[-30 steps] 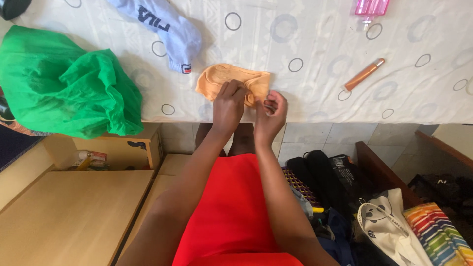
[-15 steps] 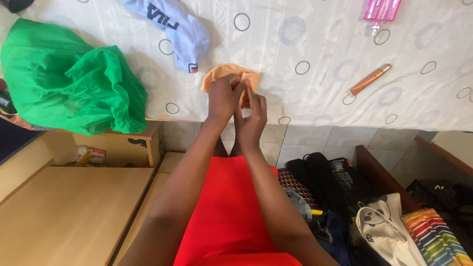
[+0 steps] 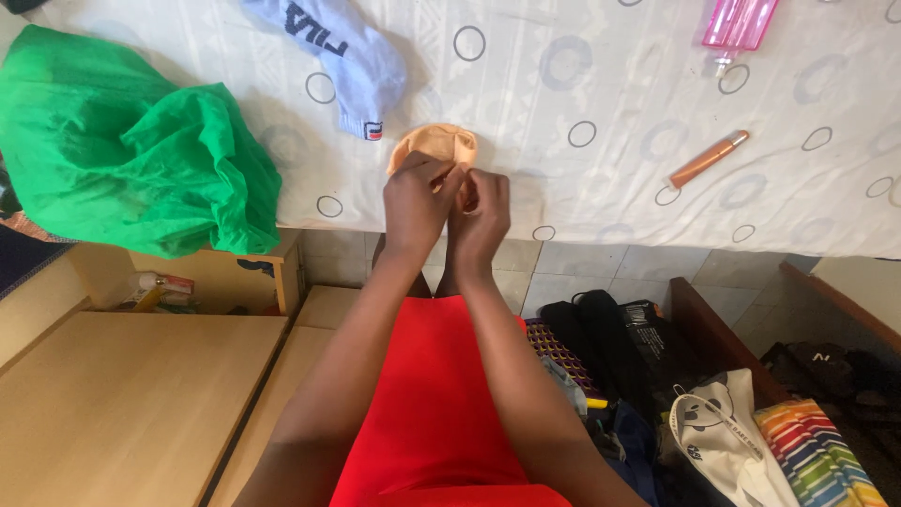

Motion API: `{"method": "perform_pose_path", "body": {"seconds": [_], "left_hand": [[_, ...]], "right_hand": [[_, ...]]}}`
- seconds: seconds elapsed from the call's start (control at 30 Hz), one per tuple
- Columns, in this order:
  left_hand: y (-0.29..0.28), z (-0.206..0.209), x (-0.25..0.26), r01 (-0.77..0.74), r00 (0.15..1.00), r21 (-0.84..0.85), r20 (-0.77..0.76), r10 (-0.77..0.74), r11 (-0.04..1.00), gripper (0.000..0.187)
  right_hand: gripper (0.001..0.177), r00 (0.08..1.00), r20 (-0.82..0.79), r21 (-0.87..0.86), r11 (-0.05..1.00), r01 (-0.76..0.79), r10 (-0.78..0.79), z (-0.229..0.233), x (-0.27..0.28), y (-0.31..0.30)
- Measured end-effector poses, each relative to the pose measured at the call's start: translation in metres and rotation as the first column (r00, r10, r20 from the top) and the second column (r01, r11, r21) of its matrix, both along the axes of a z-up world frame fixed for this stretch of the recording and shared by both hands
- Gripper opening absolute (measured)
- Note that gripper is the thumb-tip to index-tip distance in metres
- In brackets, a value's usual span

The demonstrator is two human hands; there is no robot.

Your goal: The person sorts through clothing on a bed and folds socks together into pairs by hand.

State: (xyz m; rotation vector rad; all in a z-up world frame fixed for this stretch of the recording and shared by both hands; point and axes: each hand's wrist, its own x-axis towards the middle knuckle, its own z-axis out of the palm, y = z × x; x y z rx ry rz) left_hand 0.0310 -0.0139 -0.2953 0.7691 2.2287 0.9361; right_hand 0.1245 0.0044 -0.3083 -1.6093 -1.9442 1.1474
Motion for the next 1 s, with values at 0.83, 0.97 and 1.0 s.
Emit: {"method": "perform_pose_path", "body": {"seconds": [0.83,0.97,1.0], "left_hand": [[-0.066,-0.047,0.0,-0.615,0.596,-0.216,0.503,0.626,0.759,0.015],[-0.073,-0.06,0.006,-0.634,0.598,-0.113,0.556,0.577,0.765,0.017],[-0.074,-0.062,0.006,-0.624,0.636,-0.049,0.548,0.544,0.78,0.017]], "right_hand": [[0.028,0.991,0.005,-0.039,0.99,-0.136,0.136,0.002,-0.053,-0.005],[0.03,0.988,-0.068,-0.081,0.986,-0.144,0.138,-0.007,-0.046,-0.005],[0.032,0.985,-0.095,-0.093,0.984,-0.152,0.143,-0.011,-0.041,-0.003]]}}
